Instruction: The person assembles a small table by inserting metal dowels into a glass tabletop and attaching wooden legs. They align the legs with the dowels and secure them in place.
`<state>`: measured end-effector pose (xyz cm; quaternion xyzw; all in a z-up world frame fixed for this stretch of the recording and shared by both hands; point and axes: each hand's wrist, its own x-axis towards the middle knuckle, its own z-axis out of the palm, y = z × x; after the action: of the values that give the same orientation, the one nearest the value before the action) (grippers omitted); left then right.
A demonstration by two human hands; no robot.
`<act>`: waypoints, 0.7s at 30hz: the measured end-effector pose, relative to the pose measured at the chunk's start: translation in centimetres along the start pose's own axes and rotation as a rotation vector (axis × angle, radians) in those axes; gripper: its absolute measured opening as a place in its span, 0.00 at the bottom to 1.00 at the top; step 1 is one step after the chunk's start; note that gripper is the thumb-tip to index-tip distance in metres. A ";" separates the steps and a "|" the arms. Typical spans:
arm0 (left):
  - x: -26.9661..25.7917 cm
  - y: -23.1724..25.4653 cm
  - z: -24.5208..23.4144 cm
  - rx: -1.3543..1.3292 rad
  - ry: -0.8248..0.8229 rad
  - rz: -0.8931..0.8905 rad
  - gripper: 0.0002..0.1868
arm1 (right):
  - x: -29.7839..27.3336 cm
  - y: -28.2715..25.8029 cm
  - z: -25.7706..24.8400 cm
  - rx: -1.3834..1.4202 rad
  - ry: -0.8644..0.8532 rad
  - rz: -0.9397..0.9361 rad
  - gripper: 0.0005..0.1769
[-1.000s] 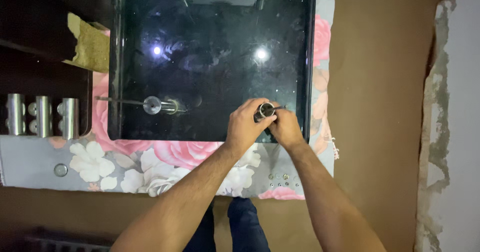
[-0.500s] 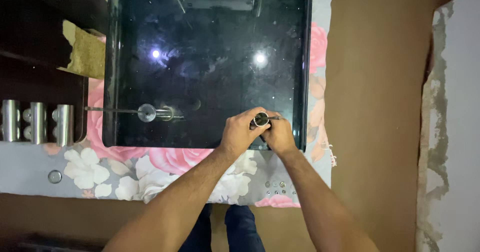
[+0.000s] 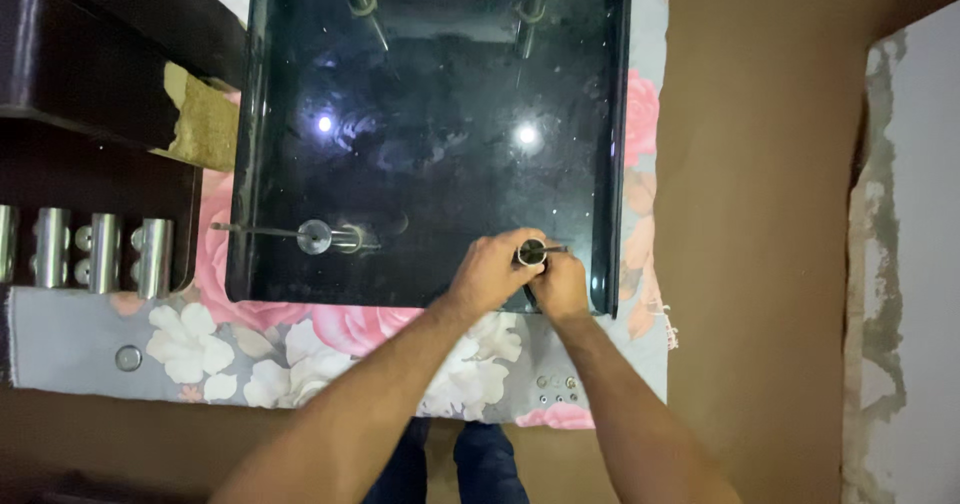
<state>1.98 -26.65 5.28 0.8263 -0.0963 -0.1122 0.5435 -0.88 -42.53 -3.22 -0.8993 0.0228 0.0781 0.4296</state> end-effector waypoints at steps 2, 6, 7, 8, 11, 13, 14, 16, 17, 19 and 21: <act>-0.7 0.9 1.7 0.002 0.105 -0.134 0.19 | 0.4 0.4 -1.4 -0.018 -0.029 -0.201 0.09; -1.3 0.3 3.0 -0.040 0.248 -0.126 0.17 | 0.0 0.5 -0.4 0.125 0.091 -0.296 0.10; -1.4 -0.1 2.7 -0.039 0.190 -0.096 0.16 | -0.7 0.4 0.3 0.101 0.142 -0.234 0.10; -1.2 -0.7 2.2 -0.039 0.132 -0.065 0.15 | -1.3 0.3 1.1 0.076 0.193 -0.172 0.10; 0.1 -1.9 0.6 -0.012 -0.072 -0.069 0.16 | -2.2 -0.6 3.7 0.033 0.353 0.005 0.09; 0.7 -1.9 -0.1 0.006 -0.157 -0.094 0.15 | -2.3 -1.0 4.2 0.028 0.393 0.060 0.09; 0.6 -1.6 -0.3 0.009 -0.170 -0.104 0.14 | -2.4 -1.2 4.2 0.033 0.378 0.059 0.08; 0.7 -0.8 -0.1 0.007 -0.141 -0.073 0.14 | -2.0 -1.2 2.9 0.028 0.326 -0.007 0.09; 0.4 -0.1 0.1 0.007 -0.094 -0.040 0.15 | -1.4 -1.1 1.9 0.025 0.281 -0.074 0.09; -0.1 0.7 0.1 -0.003 -0.025 -0.030 0.17 | -0.7 -0.9 0.2 0.028 0.145 -0.122 0.12; -0.6 1.0 0.3 -0.024 0.016 -0.077 0.19 | -0.2 -0.4 -1.1 0.041 -0.036 -0.085 0.16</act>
<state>1.26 -27.10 6.15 0.8238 -0.0588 -0.1274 0.5493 -0.89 -43.13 -2.20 -0.8890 -0.0215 0.0757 0.4510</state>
